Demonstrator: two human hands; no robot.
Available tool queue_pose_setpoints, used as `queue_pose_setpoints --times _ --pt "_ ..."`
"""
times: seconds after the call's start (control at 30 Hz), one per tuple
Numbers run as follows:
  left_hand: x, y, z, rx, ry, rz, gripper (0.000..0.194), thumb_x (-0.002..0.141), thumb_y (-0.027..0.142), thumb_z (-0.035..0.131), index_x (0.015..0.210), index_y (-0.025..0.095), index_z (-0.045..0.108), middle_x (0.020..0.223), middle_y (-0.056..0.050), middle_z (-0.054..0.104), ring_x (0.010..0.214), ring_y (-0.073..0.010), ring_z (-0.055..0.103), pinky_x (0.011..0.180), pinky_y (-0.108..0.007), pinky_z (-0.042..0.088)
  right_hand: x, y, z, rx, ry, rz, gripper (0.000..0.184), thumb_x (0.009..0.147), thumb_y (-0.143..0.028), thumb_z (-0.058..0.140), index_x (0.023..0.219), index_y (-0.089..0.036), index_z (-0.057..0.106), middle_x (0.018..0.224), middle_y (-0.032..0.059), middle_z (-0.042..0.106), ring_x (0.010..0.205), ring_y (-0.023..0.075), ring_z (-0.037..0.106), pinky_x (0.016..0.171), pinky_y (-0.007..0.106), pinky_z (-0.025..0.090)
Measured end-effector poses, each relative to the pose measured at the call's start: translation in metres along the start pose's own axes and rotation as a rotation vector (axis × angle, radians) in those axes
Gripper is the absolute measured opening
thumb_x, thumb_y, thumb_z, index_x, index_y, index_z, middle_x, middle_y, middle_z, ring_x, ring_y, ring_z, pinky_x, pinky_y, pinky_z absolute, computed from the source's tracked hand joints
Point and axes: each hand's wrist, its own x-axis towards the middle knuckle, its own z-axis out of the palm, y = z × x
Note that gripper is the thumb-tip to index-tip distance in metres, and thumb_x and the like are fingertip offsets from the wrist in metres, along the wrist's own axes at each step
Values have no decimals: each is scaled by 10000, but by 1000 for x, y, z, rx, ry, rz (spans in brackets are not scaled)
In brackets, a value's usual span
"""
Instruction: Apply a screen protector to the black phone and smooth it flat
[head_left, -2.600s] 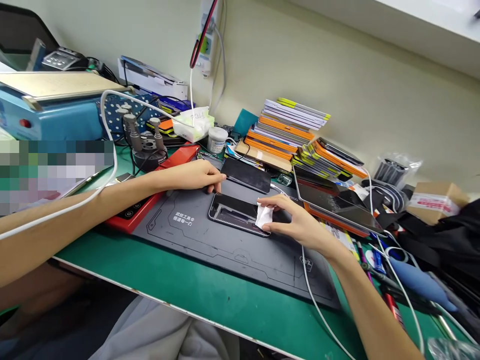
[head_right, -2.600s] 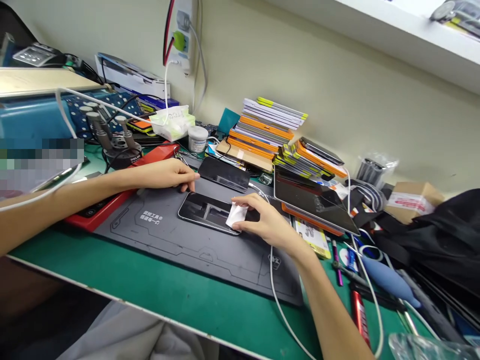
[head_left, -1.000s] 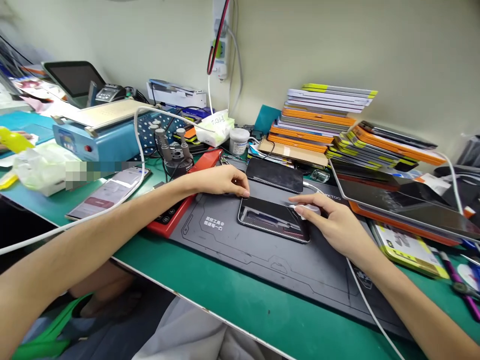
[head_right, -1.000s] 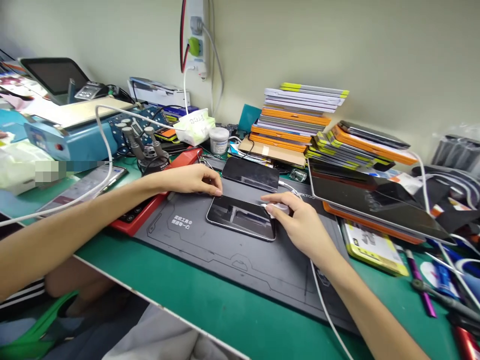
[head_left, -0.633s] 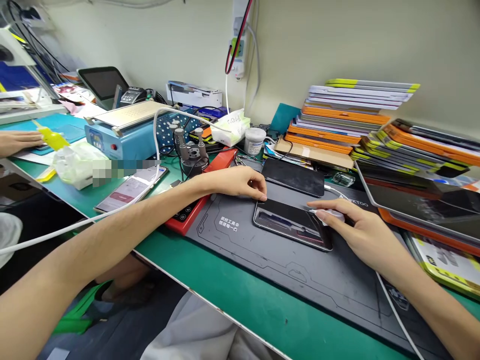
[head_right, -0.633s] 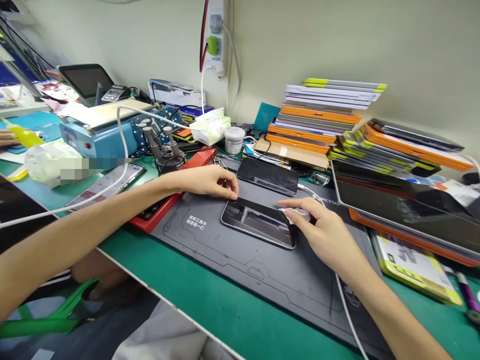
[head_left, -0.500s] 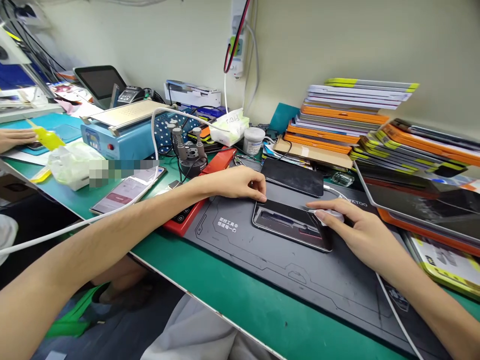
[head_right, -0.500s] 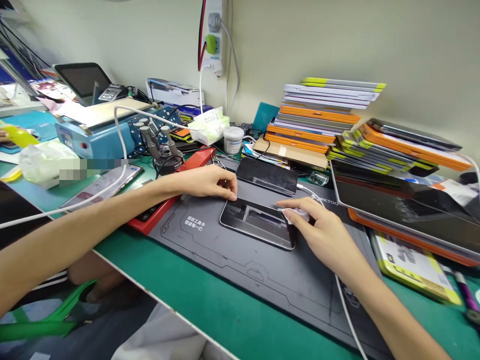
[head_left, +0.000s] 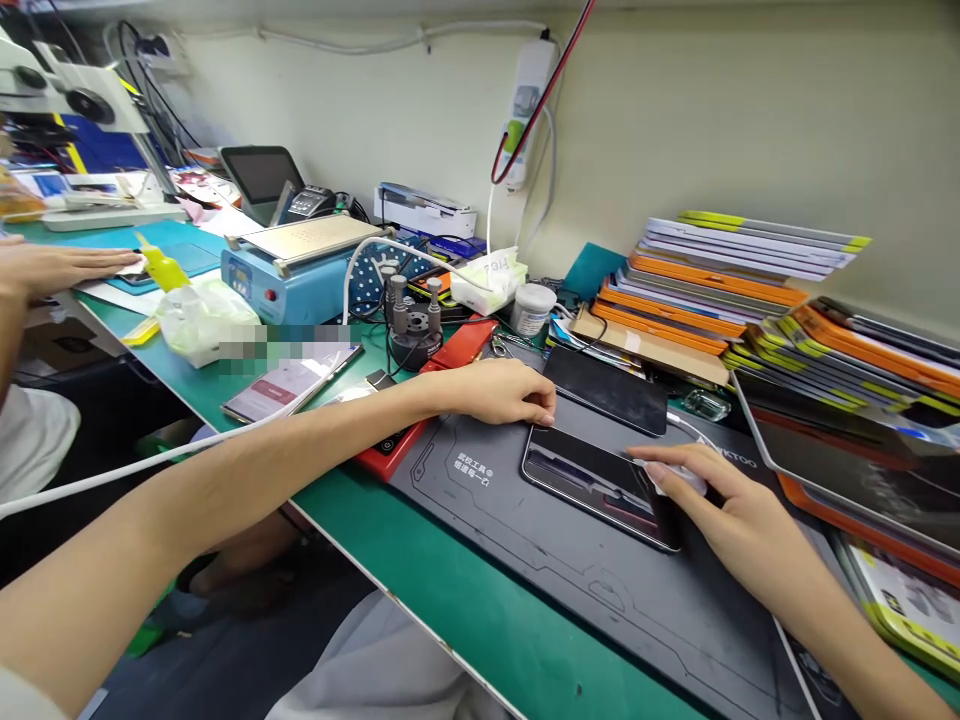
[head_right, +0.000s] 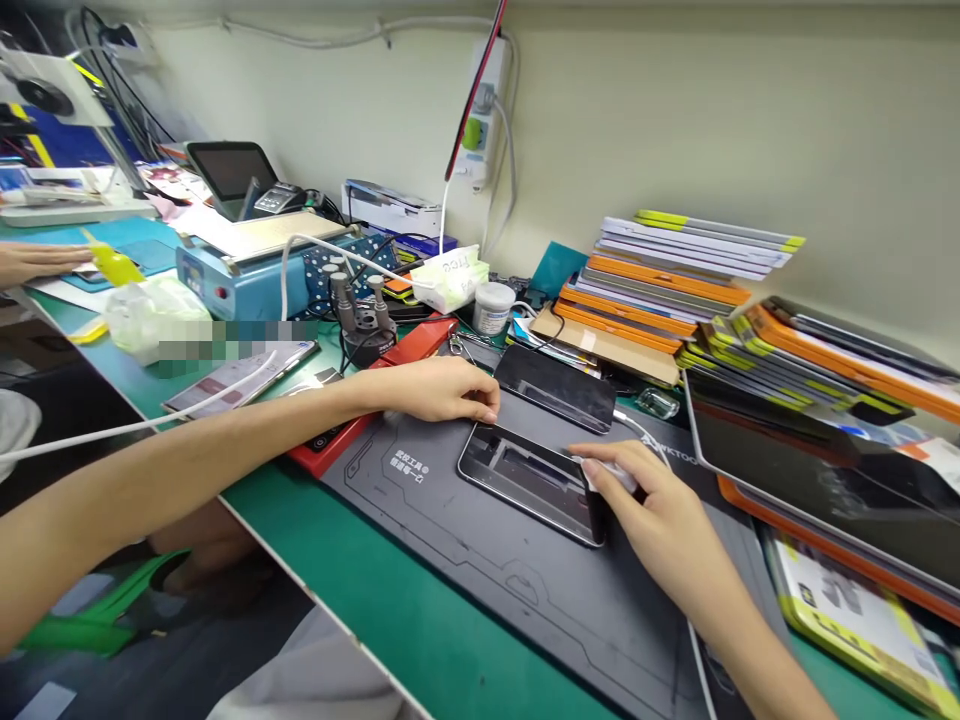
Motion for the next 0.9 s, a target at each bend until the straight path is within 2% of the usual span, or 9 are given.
queue_pose_setpoints --times 0.2,0.37,0.47,0.6,0.67,0.77,0.9 --pt "-1 2 -1 78 41 -57 156 1018 338 649 1042 232 761 1085 -21 814 1021 -225 730 779 -299 452 2 5 0 -2 18 -33 480 881 -741 600 1041 -356 835 1157 74 793 1101 378 742 1019 567 578" --pt "-2 3 -3 138 87 -80 173 1028 344 634 1049 223 756 1158 -35 807 1066 -237 731 793 -314 461 2 5 0 -10 25 -65 476 895 -741 590 1038 -360 838 1176 72 799 1109 378 750 1007 560 595" --pt "-3 6 -4 170 83 -79 191 1045 363 607 1068 233 744 1131 -29 809 1038 -232 738 789 -312 468 2 5 -1 -16 26 -64 467 892 -740 598 1044 -369 837 1182 63 800 1089 369 754 973 540 608" --pt "-5 9 -5 230 126 -142 295 1073 430 538 1188 223 714 1022 -75 809 1006 -291 747 792 -350 483 2 8 0 -25 22 -55 487 873 -761 597 1043 -376 842 1169 68 802 1079 377 750 824 497 626" --pt "-5 8 -5 246 167 -175 313 1075 442 518 1204 221 699 1035 -84 808 1034 -308 747 826 -364 491 2 9 0 -23 31 -46 494 868 -764 596 1053 -377 842 1165 68 799 1074 376 748 841 507 620" --pt "-5 7 -3 240 197 -203 303 1072 451 501 1144 233 700 1077 -71 812 1054 -305 750 841 -363 497 1 6 -1 -12 29 -60 480 885 -743 596 1054 -365 840 1160 69 795 1074 363 746 947 524 596" --pt "-4 8 -2 235 187 -204 400 1089 496 429 1000 223 708 1023 -83 812 977 -305 756 772 -358 490 -2 1 -2 -6 7 -52 433 915 -683 596 1053 -352 838 1167 73 795 1098 349 737 952 497 590"
